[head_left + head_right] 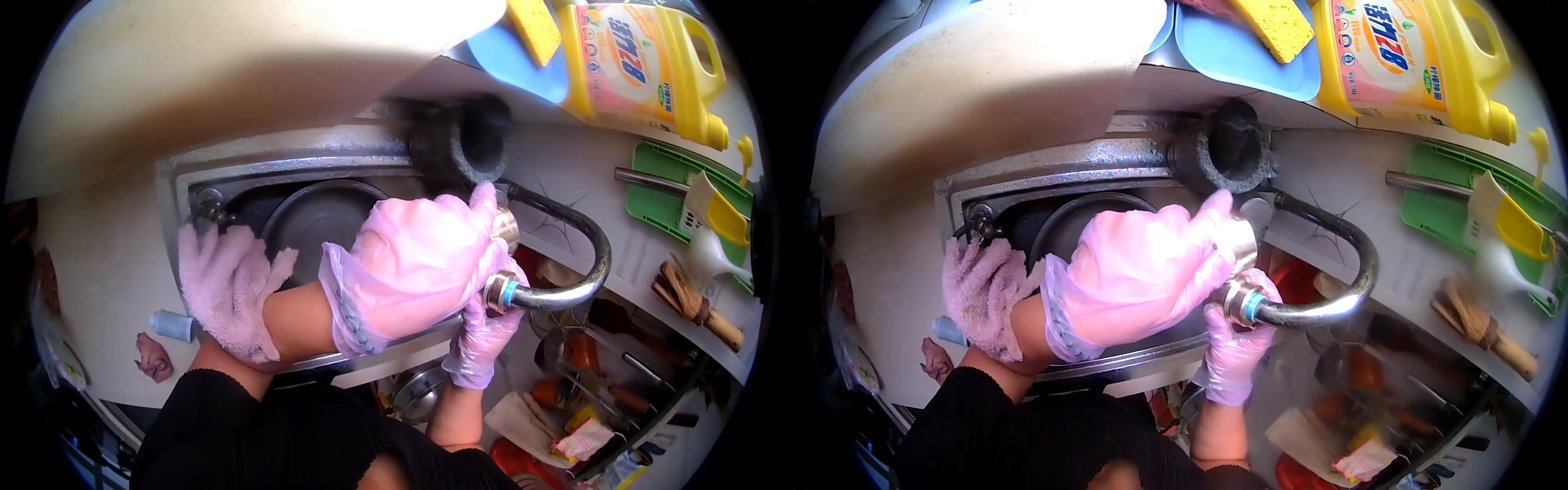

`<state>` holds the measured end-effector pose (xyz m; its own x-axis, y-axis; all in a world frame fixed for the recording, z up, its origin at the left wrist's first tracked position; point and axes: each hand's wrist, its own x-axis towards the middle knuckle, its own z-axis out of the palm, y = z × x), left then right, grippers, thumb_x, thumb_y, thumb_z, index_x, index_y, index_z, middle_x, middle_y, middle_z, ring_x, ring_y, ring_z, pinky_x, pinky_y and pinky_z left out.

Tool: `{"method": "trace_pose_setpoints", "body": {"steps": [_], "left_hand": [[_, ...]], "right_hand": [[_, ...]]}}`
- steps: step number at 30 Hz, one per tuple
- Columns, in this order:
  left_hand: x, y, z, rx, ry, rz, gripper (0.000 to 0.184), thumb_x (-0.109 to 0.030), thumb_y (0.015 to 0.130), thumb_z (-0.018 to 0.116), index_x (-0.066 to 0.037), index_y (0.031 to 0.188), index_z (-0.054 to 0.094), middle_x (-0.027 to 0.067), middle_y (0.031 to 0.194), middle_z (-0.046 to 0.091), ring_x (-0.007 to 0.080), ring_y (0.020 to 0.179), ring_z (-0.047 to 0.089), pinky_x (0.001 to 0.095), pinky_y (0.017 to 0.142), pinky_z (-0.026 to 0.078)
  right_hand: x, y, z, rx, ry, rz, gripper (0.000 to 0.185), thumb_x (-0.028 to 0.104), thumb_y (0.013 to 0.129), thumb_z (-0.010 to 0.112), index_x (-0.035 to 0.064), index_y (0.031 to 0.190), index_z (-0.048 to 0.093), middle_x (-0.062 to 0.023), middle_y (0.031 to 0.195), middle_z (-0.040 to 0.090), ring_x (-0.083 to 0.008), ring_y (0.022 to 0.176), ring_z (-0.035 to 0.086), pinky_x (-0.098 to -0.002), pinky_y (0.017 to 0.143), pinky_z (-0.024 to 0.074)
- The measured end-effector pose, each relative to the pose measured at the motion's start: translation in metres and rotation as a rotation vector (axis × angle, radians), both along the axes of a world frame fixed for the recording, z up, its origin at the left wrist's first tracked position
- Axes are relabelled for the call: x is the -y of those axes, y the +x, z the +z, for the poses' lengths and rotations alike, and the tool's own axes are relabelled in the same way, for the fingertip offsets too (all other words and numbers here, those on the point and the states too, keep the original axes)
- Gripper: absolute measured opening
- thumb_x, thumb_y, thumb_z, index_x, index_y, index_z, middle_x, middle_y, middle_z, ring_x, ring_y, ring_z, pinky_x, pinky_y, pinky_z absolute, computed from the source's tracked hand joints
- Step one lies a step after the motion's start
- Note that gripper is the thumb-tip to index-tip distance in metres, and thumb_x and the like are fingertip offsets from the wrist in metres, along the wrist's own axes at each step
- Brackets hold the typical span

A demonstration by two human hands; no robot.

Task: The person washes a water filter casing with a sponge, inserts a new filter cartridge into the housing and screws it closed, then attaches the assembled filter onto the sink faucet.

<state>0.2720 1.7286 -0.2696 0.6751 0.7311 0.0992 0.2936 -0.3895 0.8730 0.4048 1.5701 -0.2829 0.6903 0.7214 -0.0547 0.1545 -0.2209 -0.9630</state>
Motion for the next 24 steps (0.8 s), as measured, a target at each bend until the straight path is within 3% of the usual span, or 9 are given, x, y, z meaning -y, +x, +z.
{"method": "trace_pose_setpoints", "body": {"steps": [6,10,12,14,17,20,21,22,24], "left_hand": [[-0.007,-0.001,-0.014,0.004,0.049,-0.114,0.055,-0.039,0.094,0.057,-0.001,0.133,0.052,0.0157,0.087,0.065,0.0303,0.07,0.065,0.0394,0.062,0.052],[-0.008,0.001,-0.043,0.163,-0.11,-0.178,0.061,-0.043,0.094,0.057,0.0,0.136,0.048,0.0184,0.097,0.066,0.0356,0.08,0.065,0.0406,0.068,0.052],[-0.01,0.001,-0.039,0.165,-0.129,-0.183,0.059,-0.041,0.094,0.057,0.0,0.135,0.048,0.0194,0.098,0.066,0.0386,0.077,0.064,0.042,0.068,0.052],[-0.015,0.001,-0.022,-0.043,-0.195,-0.224,0.055,-0.036,0.093,0.059,-0.001,0.134,0.049,0.0198,0.097,0.065,0.0378,0.071,0.065,0.0429,0.064,0.052],[-0.01,0.002,-0.003,-0.004,-0.069,-0.133,0.05,-0.029,0.09,0.062,-0.001,0.131,0.051,0.0193,0.101,0.064,0.0365,0.065,0.064,0.0438,0.062,0.052],[-0.014,-0.005,0.006,0.038,-0.109,-0.189,0.05,-0.024,0.088,0.063,-0.003,0.131,0.051,0.0182,0.107,0.061,0.0349,0.064,0.064,0.0444,0.06,0.052],[-0.017,-0.009,0.006,0.032,-0.14,-0.274,0.061,-0.025,0.084,0.069,-0.004,0.136,0.047,0.0196,0.114,0.058,0.036,0.067,0.065,0.0421,0.063,0.053],[-0.018,-0.012,0.001,0.033,-0.138,-0.274,0.061,-0.025,0.084,0.069,-0.004,0.136,0.047,0.0196,0.114,0.058,0.036,0.067,0.065,0.0421,0.063,0.053],[-0.018,-0.019,-0.016,0.286,-0.145,-0.298,0.072,-0.031,0.08,0.073,-0.004,0.14,0.044,0.0219,0.114,0.057,0.0373,0.075,0.066,0.0394,0.069,0.054]], "right_hand": [[0.002,0.003,-0.002,-0.002,0.034,0.057,0.068,0.011,0.075,0.084,0.0098,0.131,0.046,-0.0094,0.128,0.051,-0.0201,0.116,0.052,-0.0362,0.099,0.044],[-0.001,0.002,-0.002,0.009,0.06,0.072,0.069,0.012,0.074,0.084,0.0097,0.131,0.046,-0.0103,0.127,0.052,-0.0207,0.115,0.052,-0.0362,0.1,0.0432],[-0.001,0.004,-0.005,0.032,0.084,0.074,0.069,0.014,0.074,0.085,0.0095,0.131,0.046,-0.0107,0.126,0.053,-0.0209,0.115,0.053,-0.0362,0.1,0.043],[-0.005,0.002,-0.002,0.031,0.084,0.068,0.069,0.014,0.074,0.085,0.0095,0.131,0.046,-0.0107,0.127,0.052,-0.0211,0.115,0.053,-0.0363,0.1,0.0432],[-0.002,0.003,0.0,0.013,0.054,0.054,0.07,0.014,0.073,0.085,0.0097,0.131,0.046,-0.011,0.128,0.052,-0.0215,0.115,0.052,-0.0365,0.1,0.0436],[-0.001,0.006,0.0,0.017,0.032,0.064,0.07,0.014,0.073,0.085,0.0101,0.132,0.046,-0.0114,0.128,0.052,-0.0219,0.116,0.052,-0.0367,0.1,0.0439],[-0.001,0.006,-0.001,0.037,0.041,0.084,0.071,0.014,0.074,0.085,0.0103,0.132,0.046,-0.0116,0.128,0.052,-0.022,0.116,0.052,-0.0367,0.1,0.044],[-0.002,0.006,-0.001,0.038,0.042,0.084,0.071,0.014,0.074,0.085,0.0103,0.132,0.046,-0.0116,0.128,0.052,-0.022,0.116,0.052,-0.0367,0.1,0.044],[-0.004,0.005,-0.002,0.041,0.083,0.096,0.068,0.013,0.075,0.084,0.0102,0.132,0.046,-0.0117,0.128,0.052,-0.022,0.116,0.052,-0.0367,0.1,0.0443]]}}
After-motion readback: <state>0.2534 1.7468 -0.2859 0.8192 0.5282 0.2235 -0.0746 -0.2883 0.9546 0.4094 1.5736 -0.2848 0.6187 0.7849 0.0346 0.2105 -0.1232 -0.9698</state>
